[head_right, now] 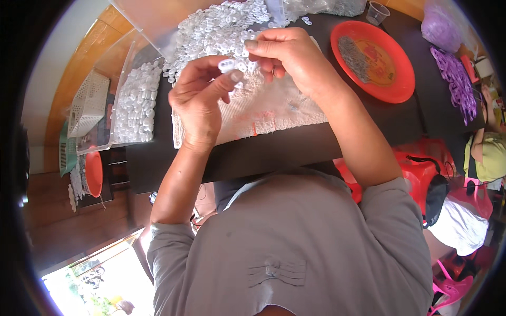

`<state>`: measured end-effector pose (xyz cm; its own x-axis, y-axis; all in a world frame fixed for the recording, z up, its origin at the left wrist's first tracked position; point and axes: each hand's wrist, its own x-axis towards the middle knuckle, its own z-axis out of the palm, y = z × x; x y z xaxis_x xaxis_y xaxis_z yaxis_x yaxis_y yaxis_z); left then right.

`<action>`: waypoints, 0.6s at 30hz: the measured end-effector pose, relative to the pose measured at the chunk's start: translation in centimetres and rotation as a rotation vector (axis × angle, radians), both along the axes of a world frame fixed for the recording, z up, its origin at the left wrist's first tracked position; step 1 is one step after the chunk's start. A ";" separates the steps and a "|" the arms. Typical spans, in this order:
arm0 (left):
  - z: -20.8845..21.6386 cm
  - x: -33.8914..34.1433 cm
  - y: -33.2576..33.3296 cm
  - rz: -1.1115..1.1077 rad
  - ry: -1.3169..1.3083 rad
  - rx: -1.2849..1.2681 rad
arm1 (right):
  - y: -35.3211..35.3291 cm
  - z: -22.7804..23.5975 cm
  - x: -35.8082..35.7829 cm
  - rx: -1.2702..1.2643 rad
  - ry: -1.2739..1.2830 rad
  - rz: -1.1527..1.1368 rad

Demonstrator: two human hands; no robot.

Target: Inspecting and sorting small white plastic rings on a workbench.

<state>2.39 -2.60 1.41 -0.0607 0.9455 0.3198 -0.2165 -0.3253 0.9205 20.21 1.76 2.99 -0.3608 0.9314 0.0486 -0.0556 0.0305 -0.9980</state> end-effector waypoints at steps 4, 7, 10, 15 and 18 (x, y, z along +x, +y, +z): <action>4.6 -3.4 -1.5 0.294 0.173 0.069 | 0.0 0.2 0.6 0.021 0.043 -0.076; 6.4 -9.7 -1.1 0.579 0.377 0.267 | -0.3 1.0 1.1 0.071 0.074 -0.102; 7.2 -15.9 -1.6 0.613 0.273 0.188 | -0.9 2.0 0.3 0.082 0.117 -0.106; 6.4 -9.9 -3.7 0.463 0.309 0.182 | -0.9 0.6 0.6 0.091 0.012 -0.084; 4.0 -5.5 -4.0 0.213 0.154 0.021 | -1.8 0.6 -0.6 0.116 -0.049 -0.007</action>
<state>-3.08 -6.62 5.42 -0.2062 0.9097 0.3604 0.0012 -0.3680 0.9298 19.61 0.01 3.56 -0.3591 0.9229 0.1387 -0.0059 0.1464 -0.9892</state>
